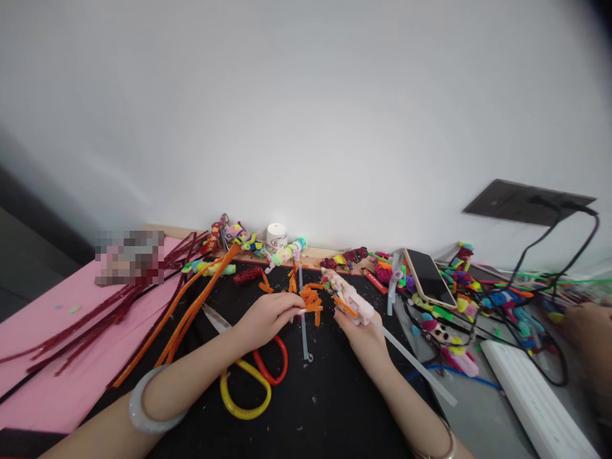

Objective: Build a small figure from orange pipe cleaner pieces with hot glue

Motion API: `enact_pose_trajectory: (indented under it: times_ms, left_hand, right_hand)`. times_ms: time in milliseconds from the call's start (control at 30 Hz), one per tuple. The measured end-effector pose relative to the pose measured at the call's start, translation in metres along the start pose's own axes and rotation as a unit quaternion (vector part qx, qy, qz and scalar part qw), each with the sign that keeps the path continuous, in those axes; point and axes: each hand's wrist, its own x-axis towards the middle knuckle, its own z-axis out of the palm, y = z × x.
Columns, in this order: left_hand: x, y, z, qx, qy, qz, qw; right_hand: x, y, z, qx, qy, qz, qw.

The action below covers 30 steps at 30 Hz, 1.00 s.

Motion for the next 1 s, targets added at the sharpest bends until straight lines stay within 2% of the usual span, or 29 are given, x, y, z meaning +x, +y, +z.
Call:
enact_pose_trajectory:
  times_ms: [133, 267, 367, 433, 533, 700, 767, 867, 1000]
  left_hand:
    - [0.0, 0.0, 0.001, 0.004, 0.02, -0.003, 1.0]
    - [0.002, 0.0, -0.002, -0.022, 0.059, -0.062, 0.996]
    - [0.004, 0.002, -0.004, -0.049, 0.062, -0.088, 0.993]
    - [0.004, 0.002, -0.004, -0.057, 0.057, -0.09, 0.993]
    - [0.003, 0.001, -0.003, -0.052, 0.044, -0.078, 0.995]
    - [0.0, 0.0, -0.001, 0.005, 0.005, -0.016, 1.0]
    - [-0.001, 0.002, 0.0, 0.033, -0.021, 0.023, 0.999]
    - [-0.002, 0.009, 0.001, 0.059, -0.046, 0.066, 0.995]
    - [-0.002, 0.015, 0.003, 0.084, -0.07, 0.086, 0.99]
  right_hand:
    - [0.006, 0.007, -0.01, -0.109, -0.007, -0.027, 0.994]
    - [0.016, 0.016, -0.027, -0.258, -0.049, -0.077, 0.962]
    - [0.021, 0.026, -0.034, -0.334, -0.074, -0.061, 0.938]
    - [0.022, 0.031, -0.034, -0.351, -0.083, -0.05, 0.931]
    - [0.02, 0.03, -0.033, -0.337, -0.07, -0.077, 0.936]
    - [0.012, 0.007, -0.031, -0.221, -0.022, -0.186, 0.957]
    - [0.006, -0.001, -0.026, -0.179, -0.052, -0.237, 0.954]
    - [-0.003, -0.005, -0.014, -0.15, -0.168, -0.28, 0.933]
    - [-0.01, -0.002, -0.002, -0.123, -0.165, -0.289, 0.935]
